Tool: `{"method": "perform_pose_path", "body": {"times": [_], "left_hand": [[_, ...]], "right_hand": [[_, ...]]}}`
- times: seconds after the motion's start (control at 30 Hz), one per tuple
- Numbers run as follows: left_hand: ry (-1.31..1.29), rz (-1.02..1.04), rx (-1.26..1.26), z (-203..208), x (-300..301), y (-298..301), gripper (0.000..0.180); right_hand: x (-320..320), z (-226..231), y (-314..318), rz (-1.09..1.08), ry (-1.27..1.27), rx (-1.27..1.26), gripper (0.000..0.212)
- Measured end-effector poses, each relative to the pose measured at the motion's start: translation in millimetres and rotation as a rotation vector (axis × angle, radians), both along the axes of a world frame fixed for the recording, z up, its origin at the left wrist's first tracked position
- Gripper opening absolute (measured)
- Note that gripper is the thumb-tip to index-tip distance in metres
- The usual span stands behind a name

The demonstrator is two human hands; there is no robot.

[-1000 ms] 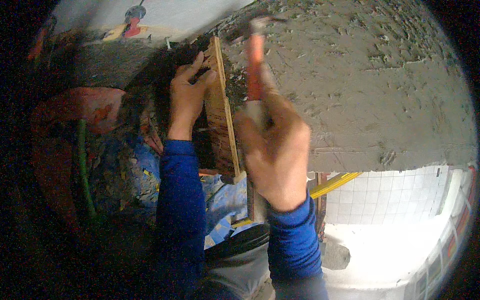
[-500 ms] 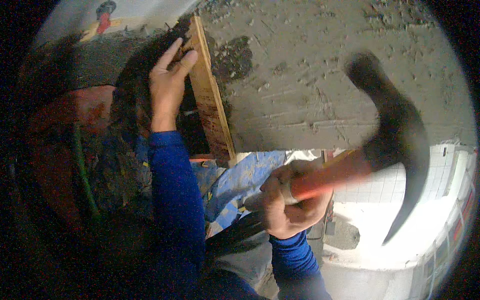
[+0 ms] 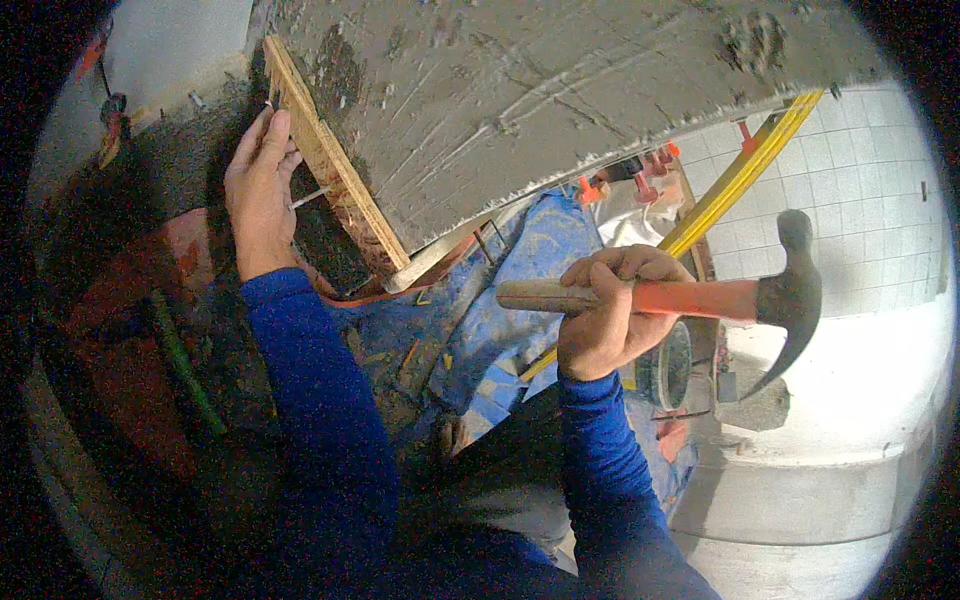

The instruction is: The person hammers nails into a wooden batten attached to a wall using a hammer. They then use a spirit level to check the alignment of the batten.

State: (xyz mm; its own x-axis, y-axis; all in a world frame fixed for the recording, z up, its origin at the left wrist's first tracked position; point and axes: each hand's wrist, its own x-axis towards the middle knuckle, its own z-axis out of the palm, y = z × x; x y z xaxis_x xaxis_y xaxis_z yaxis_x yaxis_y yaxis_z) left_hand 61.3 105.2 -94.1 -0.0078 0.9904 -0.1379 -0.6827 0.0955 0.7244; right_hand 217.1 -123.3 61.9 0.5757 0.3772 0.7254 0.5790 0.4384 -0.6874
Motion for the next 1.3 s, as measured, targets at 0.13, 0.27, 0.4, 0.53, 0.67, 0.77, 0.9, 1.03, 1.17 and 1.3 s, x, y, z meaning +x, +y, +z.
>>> {"method": "perform_pose_path", "body": {"times": [0.13, 0.27, 0.4, 0.53, 0.67, 0.77, 0.9, 1.03, 1.17, 1.3], "left_hand": [[0.114, -0.049, -0.080, -12, -17, -5, 0.058], [0.168, -0.135, -0.154, -16, -29, -15, 0.058], [0.218, -0.120, -0.293, -45, -28, -17, 0.051], [0.683, 0.102, -0.456, -138, -38, -41, 0.040], [1.165, 0.417, -0.358, -230, -34, -117, 0.035], [1.191, 0.277, -0.536, -256, -17, -182, 0.042], [1.480, 0.115, -0.519, -279, -11, -224, 0.036], [1.880, -0.110, -0.627, -314, -44, -164, 0.036], [2.311, -1.065, 0.208, -308, -96, -19, 0.038], [1.981, -1.541, 0.664, -254, -111, 72, 0.028]], "right_hand": [[14, -21, -9, -0.010, -0.034, -0.008, 0.032], [15, -34, -26, -0.030, -0.018, -0.093, 0.023], [16, -32, -36, -0.041, -0.077, -0.139, 0.014], [25, -28, -45, -0.029, 0.019, -0.105, 0.013], [47, -27, -55, -0.101, -0.157, -0.044, 0.025], [58, -28, -59, -0.099, -0.096, -0.008, 0.022], [41, -11, -86, -0.022, 0.092, -0.136, 0.015], [-23, 10, -144, 0.104, 0.415, -0.484, 0.028], [-34, 8, -173, 0.433, 0.851, -1.266, 0.052], [-15, -97, -146, 0.718, 0.260, -1.614, 0.058]]}}
